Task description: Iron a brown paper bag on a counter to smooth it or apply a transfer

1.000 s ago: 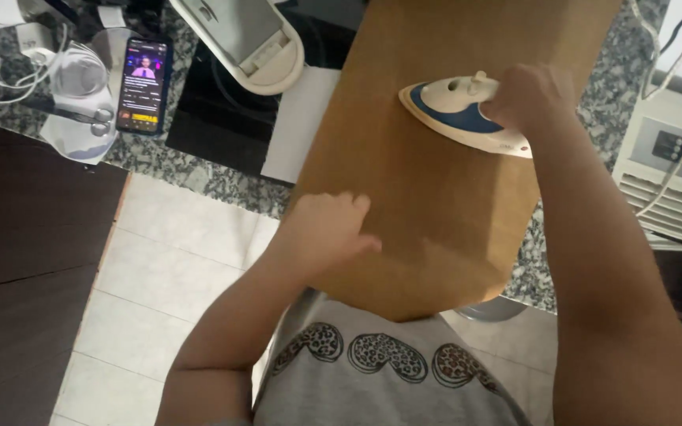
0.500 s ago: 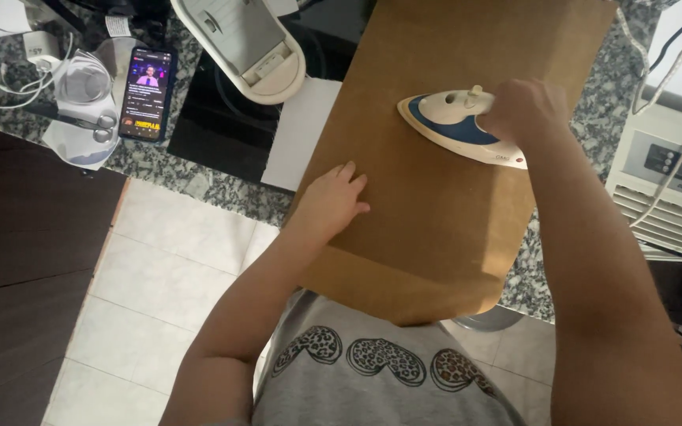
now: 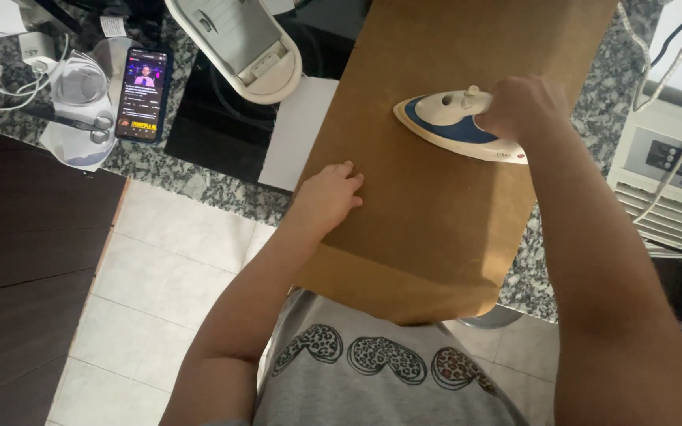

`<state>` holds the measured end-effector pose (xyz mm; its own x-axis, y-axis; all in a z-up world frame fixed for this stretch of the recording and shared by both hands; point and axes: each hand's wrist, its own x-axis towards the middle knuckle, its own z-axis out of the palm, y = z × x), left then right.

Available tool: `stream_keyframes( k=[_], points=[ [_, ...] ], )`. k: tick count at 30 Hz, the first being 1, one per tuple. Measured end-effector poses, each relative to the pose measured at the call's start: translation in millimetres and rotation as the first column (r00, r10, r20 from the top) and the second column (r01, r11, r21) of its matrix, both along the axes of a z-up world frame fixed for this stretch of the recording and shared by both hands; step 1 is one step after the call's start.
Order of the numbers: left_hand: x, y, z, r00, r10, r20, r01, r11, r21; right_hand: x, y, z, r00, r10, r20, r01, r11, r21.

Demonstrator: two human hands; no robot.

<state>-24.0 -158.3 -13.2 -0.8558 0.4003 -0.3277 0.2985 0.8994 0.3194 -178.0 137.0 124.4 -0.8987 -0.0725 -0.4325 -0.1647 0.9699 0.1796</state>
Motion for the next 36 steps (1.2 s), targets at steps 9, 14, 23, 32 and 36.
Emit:
stream_keyframes(
  k=[9,14,23,32,36],
  points=[
    [1.7,-1.9,8.4,1.0,-0.015,0.008,0.015,0.999,-0.047,1.0,1.4,-5.6,0.999,0.002,-0.053,-0.005,0.999,-0.04],
    [0.9,-2.1,-6.3,0.999,-0.042,-0.035,0.04,0.998,-0.054,4.4,-2.1,-2.4,0.998,-0.052,-0.036,0.05,0.996,-0.07],
    [-1.3,0.8,-0.1,0.996,-0.079,-0.037,0.075,0.992,-0.102,8.8,-3.1,9.3,0.994,0.111,0.006,-0.111,0.994,-0.008],
    [1.7,-0.1,8.1,0.997,-0.07,-0.043,0.065,0.993,-0.101,12.1,-2.1,5.3,0.997,0.082,0.006,-0.082,0.997,-0.001],
    [-2.2,-0.2,9.0,0.998,-0.066,-0.016,0.065,0.994,-0.085,15.4,-0.2,3.7,0.999,0.043,-0.018,-0.044,0.998,-0.048]
  ],
)
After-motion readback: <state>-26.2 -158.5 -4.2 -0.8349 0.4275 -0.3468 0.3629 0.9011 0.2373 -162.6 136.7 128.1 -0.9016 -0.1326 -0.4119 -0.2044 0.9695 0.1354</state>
